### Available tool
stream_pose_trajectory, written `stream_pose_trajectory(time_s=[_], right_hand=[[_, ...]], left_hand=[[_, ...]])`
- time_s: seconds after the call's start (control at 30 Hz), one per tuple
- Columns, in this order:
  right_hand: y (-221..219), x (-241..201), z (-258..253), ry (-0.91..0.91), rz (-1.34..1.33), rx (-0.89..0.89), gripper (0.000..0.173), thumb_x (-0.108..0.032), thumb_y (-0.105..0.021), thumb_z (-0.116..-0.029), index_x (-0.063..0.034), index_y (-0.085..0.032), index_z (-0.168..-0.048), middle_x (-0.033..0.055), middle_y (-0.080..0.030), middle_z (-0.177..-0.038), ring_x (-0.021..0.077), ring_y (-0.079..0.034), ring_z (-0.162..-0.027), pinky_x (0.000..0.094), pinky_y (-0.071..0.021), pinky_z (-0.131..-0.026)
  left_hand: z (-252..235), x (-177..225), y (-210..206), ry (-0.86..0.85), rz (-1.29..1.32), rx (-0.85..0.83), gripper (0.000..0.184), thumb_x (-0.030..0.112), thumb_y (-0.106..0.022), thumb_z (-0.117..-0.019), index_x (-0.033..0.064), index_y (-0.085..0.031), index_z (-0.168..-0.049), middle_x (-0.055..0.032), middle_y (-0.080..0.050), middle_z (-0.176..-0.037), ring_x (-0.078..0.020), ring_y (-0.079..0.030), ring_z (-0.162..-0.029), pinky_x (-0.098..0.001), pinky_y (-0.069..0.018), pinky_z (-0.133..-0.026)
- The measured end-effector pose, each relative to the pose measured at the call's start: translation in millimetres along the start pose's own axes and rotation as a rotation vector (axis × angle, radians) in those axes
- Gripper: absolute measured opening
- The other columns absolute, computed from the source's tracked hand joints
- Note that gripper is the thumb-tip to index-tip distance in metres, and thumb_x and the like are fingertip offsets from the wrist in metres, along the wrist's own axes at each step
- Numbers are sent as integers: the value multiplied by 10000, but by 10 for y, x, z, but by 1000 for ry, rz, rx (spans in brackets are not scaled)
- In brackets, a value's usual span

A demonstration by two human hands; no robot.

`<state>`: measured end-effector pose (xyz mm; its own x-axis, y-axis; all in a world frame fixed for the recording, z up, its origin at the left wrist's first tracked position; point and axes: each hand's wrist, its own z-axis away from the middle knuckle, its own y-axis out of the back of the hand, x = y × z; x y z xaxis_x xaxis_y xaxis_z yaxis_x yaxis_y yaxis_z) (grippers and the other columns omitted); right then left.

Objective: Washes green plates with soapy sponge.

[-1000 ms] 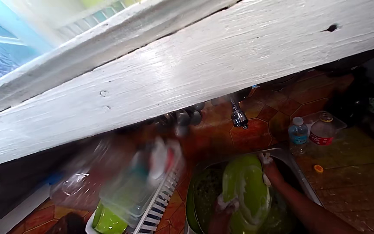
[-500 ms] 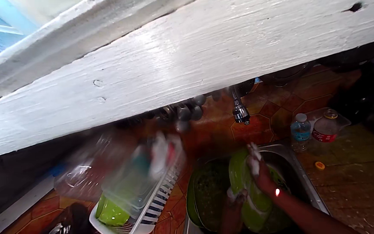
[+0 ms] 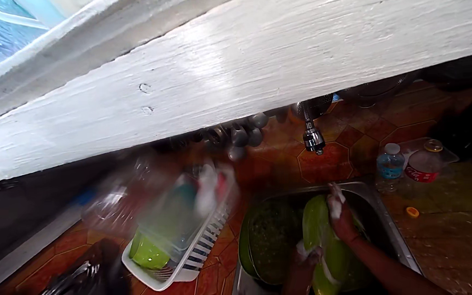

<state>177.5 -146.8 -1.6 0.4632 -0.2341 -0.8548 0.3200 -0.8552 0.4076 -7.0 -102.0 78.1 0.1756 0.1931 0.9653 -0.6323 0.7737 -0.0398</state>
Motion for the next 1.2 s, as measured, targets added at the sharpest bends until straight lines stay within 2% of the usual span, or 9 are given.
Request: stream_pose_trajectory(time_s=[0.13, 0.23, 0.33, 0.43, 0.57, 0.7, 0.87, 1.0, 1.2], right_hand=[[177, 295, 79, -267, 126, -238, 453, -126, -439, -1070, 21, -469, -1497, 254, -465, -1538, 388, -465, -1425, 490, -356, -1200], [206, 508, 98, -376, 289, -319, 569, -264, -606, -1021, -63, -456, -1532, 278, -489, -1496, 428, -524, -1354, 549, -428, -1132], [275, 497, -8, -447, 528, -352, 606, -211, -678, -968, -99, -463, -1523, 327, -489, -1440, 489, -566, -1265, 586, -519, -1001], [271, 576, 10, -557, 587, -451, 631, -180, -625, -1001, -52, -378, -1567, 330, -488, -1450, 494, -536, -1306, 596, -496, -1028], [204, 621, 42, -682, 629, -553, 447, -226, -588, -1019, 31, -562, -1383, 291, -558, -1396, 446, -599, -1247, 575, -524, -992], [219, 686, 2, -727, 596, -579, 394, -197, -575, -1021, 19, -583, -1350, 256, -606, -1362, 415, -610, -1252, 573, -511, -1009], [358, 529, -98, -729, 499, -544, 383, -216, -642, -987, 71, -624, -1240, 280, -637, -1290, 416, -627, -1219, 578, -505, -1002], [548, 212, -189, -609, 530, -515, 371, -191, -643, -972, 44, -625, -1258, 265, -645, -1278, 415, -629, -1209, 582, -504, -993], [558, 157, -254, -469, 696, -510, 336, -130, -573, -1001, 41, -615, -1287, 259, -628, -1305, 417, -626, -1211, 568, -521, -977]], left_hand=[[29, 167, 201, -106, 36, 72, 413, 46, -678, -896, -61, -557, -1276, -64, -718, -1067, -89, -695, -965, -300, -585, -903], [43, 410, 397, -168, -99, 105, 439, 76, -702, -887, -47, -563, -1285, -51, -723, -1083, -70, -696, -981, -275, -586, -908], [126, 754, 551, -185, -639, -12, 413, 153, -696, -939, -49, -613, -1289, -132, -701, -1162, -144, -669, -1077, -336, -532, -997], [129, 956, 617, -137, -1261, -332, 368, 140, -606, -1010, 37, -638, -1361, -176, -674, -1307, -304, -640, -1231, -484, -474, -1094], [103, 915, 658, 0, -1790, -623, 194, 8, -535, -995, -20, -704, -1086, -214, -707, -1103, -404, -671, -1088, -570, -522, -949], [59, 874, 800, 100, -1935, -728, 200, -24, -507, -996, -50, -700, -1045, -228, -698, -1114, -412, -652, -1124, -570, -502, -985], [11, 1215, 657, 346, -2037, -802, 317, 7, -376, -1066, -121, -591, -1259, -284, -608, -1322, -455, -520, -1323, -576, -340, -1152], [-222, 882, 1004, 219, -2035, -799, 237, 6, -482, -1027, -75, -667, -1151, -232, -658, -1248, -408, -568, -1265, -561, -284, -1199], [-401, 704, 1050, 292, -2062, -783, 297, 23, -437, -1048, -74, -635, -1247, -233, -609, -1358, -405, -471, -1389, -562, -231, -1232]])
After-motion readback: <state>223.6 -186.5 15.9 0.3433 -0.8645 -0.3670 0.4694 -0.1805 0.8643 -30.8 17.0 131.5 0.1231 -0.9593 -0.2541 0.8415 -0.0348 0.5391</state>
